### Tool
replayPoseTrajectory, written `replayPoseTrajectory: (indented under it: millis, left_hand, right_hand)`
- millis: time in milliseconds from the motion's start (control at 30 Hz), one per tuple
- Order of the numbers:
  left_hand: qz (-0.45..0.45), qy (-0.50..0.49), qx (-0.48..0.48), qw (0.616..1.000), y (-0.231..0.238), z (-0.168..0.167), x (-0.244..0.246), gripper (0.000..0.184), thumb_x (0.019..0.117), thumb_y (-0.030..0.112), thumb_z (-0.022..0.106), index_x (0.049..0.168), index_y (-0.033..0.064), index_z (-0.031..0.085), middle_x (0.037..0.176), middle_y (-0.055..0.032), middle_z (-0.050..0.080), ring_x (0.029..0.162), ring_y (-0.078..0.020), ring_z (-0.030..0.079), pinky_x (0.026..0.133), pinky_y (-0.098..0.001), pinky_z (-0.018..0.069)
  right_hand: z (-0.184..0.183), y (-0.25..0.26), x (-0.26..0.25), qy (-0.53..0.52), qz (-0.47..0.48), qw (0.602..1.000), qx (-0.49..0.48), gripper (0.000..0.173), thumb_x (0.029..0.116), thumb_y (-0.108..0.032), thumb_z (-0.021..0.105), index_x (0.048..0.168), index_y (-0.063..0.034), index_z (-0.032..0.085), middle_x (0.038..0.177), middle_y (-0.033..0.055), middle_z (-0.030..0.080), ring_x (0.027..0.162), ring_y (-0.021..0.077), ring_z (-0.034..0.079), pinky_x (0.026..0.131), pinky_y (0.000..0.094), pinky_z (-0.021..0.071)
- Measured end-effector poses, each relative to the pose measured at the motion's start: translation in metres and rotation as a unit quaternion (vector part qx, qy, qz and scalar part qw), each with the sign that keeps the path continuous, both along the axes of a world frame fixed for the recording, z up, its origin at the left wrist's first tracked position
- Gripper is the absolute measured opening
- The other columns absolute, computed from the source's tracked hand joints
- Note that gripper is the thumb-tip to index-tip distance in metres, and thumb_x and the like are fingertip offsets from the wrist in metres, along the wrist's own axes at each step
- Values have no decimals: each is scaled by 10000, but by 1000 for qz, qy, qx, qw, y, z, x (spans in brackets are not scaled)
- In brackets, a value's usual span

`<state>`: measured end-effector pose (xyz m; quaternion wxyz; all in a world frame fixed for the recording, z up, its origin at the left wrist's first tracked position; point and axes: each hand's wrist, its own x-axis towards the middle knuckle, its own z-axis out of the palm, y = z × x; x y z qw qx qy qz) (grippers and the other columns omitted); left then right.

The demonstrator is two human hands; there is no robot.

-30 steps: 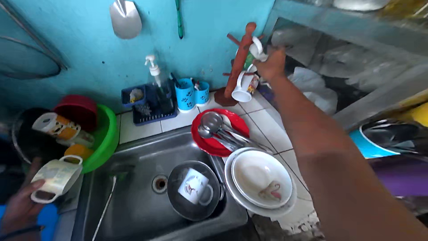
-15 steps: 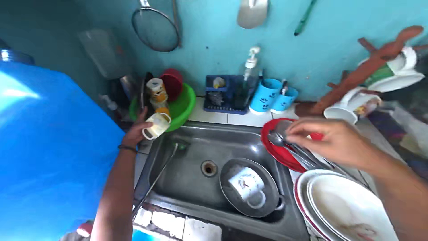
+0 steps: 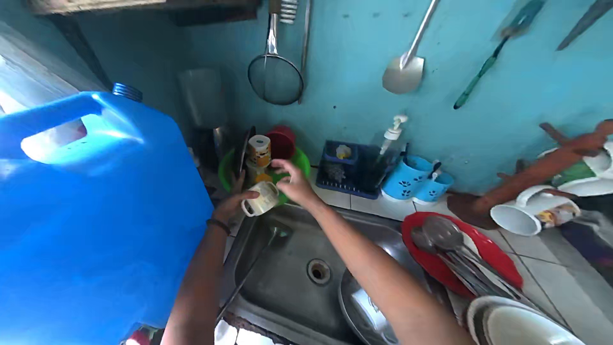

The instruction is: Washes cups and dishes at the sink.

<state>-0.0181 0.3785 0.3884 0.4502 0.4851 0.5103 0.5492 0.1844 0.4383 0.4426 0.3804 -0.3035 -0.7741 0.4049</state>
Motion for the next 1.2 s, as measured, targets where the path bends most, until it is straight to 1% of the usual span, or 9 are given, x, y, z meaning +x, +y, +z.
replayPoseTrajectory:
  millis: [100,233,367,533,700,800,867,1000,1200]
  left_hand:
    - [10,-23,-10,1000,0,1,3,983,804,85,738,1620,88,189,1422,-201,517,1164,-227,596,941,-365,532]
    - [-15,-22,-4,1000,2,2,1,1182,742,116,760,1658,171,16,1643,-221,228,1341,-285,483,1026,-410,493]
    - [-2,-36,17,999,3,-7,-2,1161,644,198,843,1603,69,201,1405,-215,532,1123,-226,635,926,-376,555]
    - [28,-19,-38,999,-10,20,13,1084,728,43,781,1621,106,170,1561,-243,344,1206,-259,554,968,-386,504]
    - [-20,-26,5,999,-2,-1,0,1230,706,127,788,1661,211,18,1669,-198,159,1305,-241,508,991,-374,506]
    - [-2,-15,-5,1000,-5,4,5,1191,669,214,819,1623,75,120,1403,-237,524,1159,-240,594,964,-369,517]
    - [-1,-18,-8,1000,-6,5,5,1199,673,193,818,1622,63,96,1359,-233,558,1137,-232,612,955,-360,526]
    - [-11,-35,-10,999,-1,0,0,1289,656,118,830,1663,231,34,1699,-185,23,1348,-276,473,991,-420,511]
    - [-12,-29,-12,999,0,2,3,1286,662,132,798,1660,236,-7,1691,-192,23,1258,-227,539,924,-367,536]
  right_hand:
    - [5,46,-27,-6,-92,995,-29,562,918,54,625,1462,27,486,1435,260,545,1149,360,646,956,492,539]
    - [8,88,-61,-45,-107,993,15,757,837,-153,843,1472,34,477,1453,316,501,1350,451,500,1118,580,426]
    - [13,106,-93,-117,-127,982,72,787,831,-200,841,1491,18,471,1469,323,487,1353,522,460,1080,653,417]
    - [25,116,-114,-223,-138,959,105,750,869,-62,769,1521,24,410,1487,377,400,1337,523,482,1068,584,467]
    - [27,120,-107,-237,-92,959,128,835,882,-180,801,1568,-31,348,1388,350,536,1321,528,498,1082,618,435]
    - [21,117,-89,-160,-77,972,151,818,828,-147,841,1511,-16,411,1302,323,605,1232,511,568,1041,614,469]
    - [18,113,-70,-120,-74,977,157,770,799,-147,861,1438,19,465,1252,301,633,1170,477,615,1004,607,499]
    - [14,106,-30,-125,-72,982,125,701,782,-149,865,1348,49,502,1210,287,631,1081,427,653,910,596,540]
    - [15,94,-13,-137,-97,981,100,649,788,-145,867,1294,63,517,1133,282,645,1020,419,662,876,586,538]
